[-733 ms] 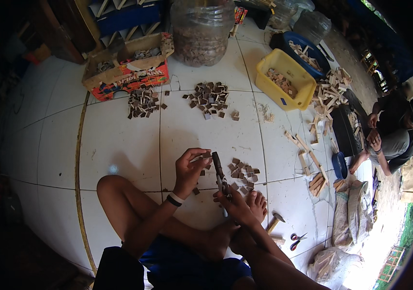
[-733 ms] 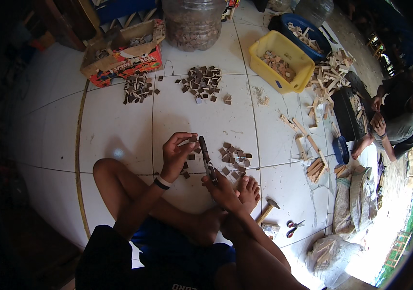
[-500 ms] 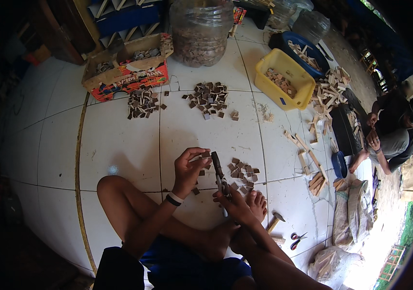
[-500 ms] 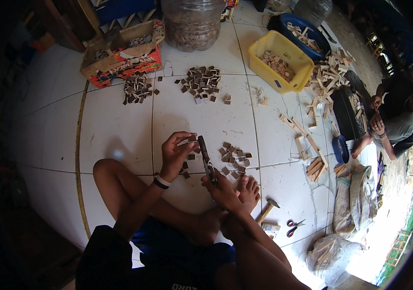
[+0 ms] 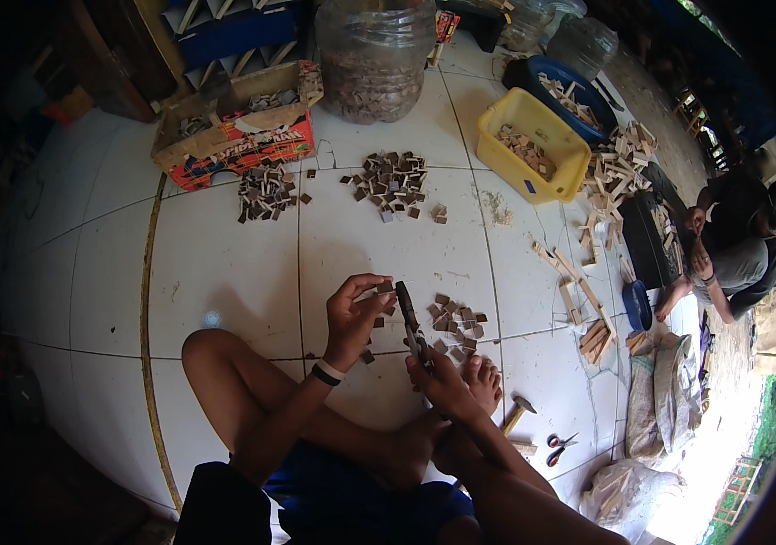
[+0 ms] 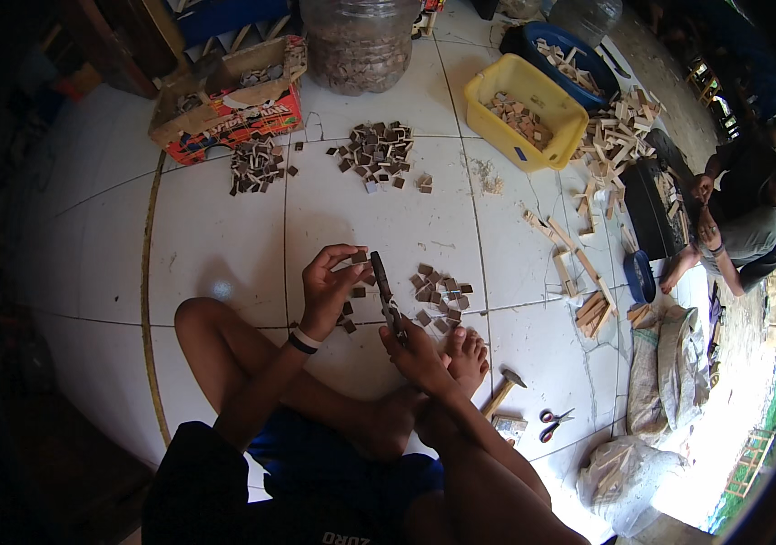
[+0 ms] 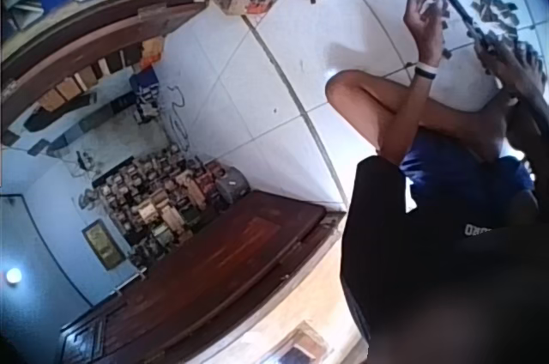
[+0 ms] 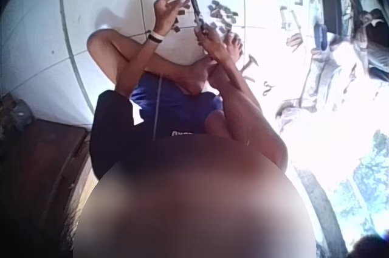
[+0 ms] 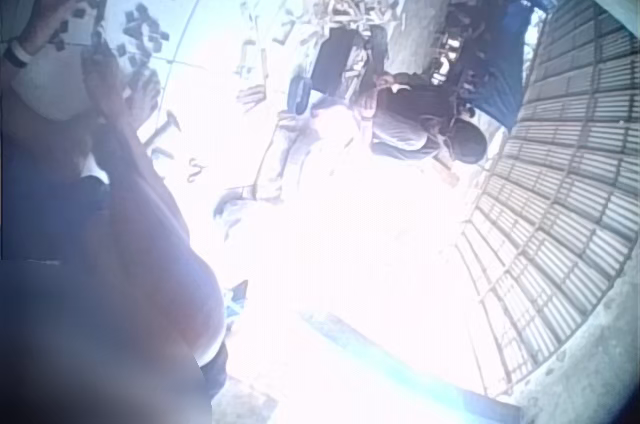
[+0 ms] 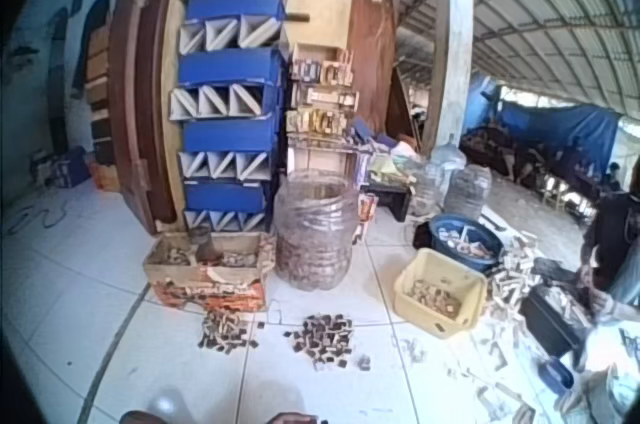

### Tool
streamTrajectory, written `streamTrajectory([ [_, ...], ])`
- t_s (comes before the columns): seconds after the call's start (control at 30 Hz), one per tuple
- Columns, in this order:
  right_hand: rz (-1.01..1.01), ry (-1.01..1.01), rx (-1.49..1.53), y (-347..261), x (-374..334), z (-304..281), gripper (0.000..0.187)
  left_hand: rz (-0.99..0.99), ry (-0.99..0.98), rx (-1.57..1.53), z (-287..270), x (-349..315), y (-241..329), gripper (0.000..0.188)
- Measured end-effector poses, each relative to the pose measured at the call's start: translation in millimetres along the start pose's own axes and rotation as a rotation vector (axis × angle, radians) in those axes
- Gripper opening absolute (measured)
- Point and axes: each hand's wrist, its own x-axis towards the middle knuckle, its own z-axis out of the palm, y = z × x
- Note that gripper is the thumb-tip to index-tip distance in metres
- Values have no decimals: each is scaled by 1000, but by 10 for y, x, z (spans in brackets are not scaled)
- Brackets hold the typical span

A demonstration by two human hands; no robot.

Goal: The person sits on the floor and uses a knife to shave and shape small wooden blocks. They pick up blocks from a pile, hold them with one hand, and carefully pare the edges with the other hand, placing the finished pieces back on the floor.

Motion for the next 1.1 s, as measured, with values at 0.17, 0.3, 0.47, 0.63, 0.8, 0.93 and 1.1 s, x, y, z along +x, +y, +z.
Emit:
streamTrajectory([
  [0.17, 31, -143, 310, -104, -42, -17, 46, 23, 31, 58, 41, -10, -5, 39],
  [0.3, 108, -191, 374, -56, -21, 3, 43, 86, 70, 123, 87, -46, 2, 32],
  [0.47, -313, 280, -684, -2, 52, -28, 65, 167, 111, 359, 148, -87, 16, 28],
  [0.63, -258, 289, -750, -36, 29, -9, 69, 164, 97, 418, 128, -79, 81, 27],
  [0.8, -294, 282, -839, -77, 14, -22, 75, 166, 94, 485, 128, -98, 120, 28],
  [0.93, -235, 261, -858, -147, 14, -26, 75, 219, 86, 501, 117, -66, 110, 28],
  [1.1, -281, 254, -802, -225, -25, -61, 72, 173, 95, 402, 134, -24, 97, 27],
])
